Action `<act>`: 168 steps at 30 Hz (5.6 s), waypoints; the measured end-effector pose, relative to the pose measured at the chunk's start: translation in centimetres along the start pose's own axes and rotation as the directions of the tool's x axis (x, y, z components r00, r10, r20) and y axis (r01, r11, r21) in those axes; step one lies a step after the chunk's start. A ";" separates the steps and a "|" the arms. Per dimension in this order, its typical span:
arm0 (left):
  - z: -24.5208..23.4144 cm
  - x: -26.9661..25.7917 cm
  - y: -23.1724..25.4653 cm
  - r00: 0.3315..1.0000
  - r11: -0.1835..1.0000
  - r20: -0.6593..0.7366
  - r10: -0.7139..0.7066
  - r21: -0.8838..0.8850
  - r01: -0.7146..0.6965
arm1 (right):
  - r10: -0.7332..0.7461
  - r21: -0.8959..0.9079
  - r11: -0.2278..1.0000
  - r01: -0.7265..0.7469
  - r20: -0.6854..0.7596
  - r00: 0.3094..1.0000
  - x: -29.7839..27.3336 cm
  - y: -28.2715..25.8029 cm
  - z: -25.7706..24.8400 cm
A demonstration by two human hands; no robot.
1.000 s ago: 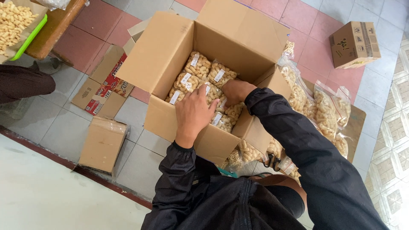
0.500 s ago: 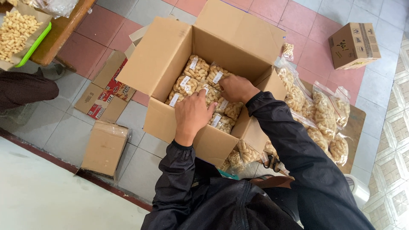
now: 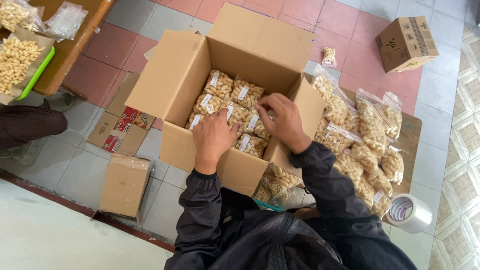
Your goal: Packing small plastic bags of nuts into a cardboard box while inspecting the seals.
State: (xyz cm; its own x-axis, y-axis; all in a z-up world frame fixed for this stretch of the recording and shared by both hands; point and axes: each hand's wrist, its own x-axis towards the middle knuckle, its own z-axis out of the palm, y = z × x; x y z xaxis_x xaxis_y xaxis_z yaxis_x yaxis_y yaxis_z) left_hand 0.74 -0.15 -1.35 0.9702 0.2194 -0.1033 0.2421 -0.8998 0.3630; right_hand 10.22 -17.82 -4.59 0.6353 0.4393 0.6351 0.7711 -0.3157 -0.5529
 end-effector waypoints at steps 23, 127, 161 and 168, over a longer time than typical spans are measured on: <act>1.9 -1.3 9.0 0.958 0.939 0.016 0.287 -0.205 -0.278 | 0.162 0.078 0.982 -0.173 0.125 0.979 -12.1 -5.4 -5.0; 3.7 -3.6 16.2 0.858 0.392 -0.145 0.493 -0.843 -0.368 | 0.586 0.446 0.780 -0.439 -0.274 0.762 -7.8 -4.2 -17.3; 6.3 -4.2 17.1 0.914 0.366 -0.348 0.208 -0.839 -0.403 | 0.651 0.540 0.757 -0.368 -0.583 0.485 -7.4 -6.9 -13.9; 5.6 -4.8 17.2 0.922 0.357 -0.325 0.209 -0.853 -0.382 | 0.653 0.591 0.748 -0.303 -0.575 0.493 -9.2 -4.5 -13.4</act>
State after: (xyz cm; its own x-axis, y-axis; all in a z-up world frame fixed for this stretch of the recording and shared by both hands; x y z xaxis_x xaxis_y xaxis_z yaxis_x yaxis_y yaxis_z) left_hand 0.14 -18.79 0.16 0.9497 0.1364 0.2817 -0.2724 -0.0832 0.9586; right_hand 1.46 -31.67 -0.75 0.8413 -0.4731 0.2617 0.3592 0.1274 -0.9245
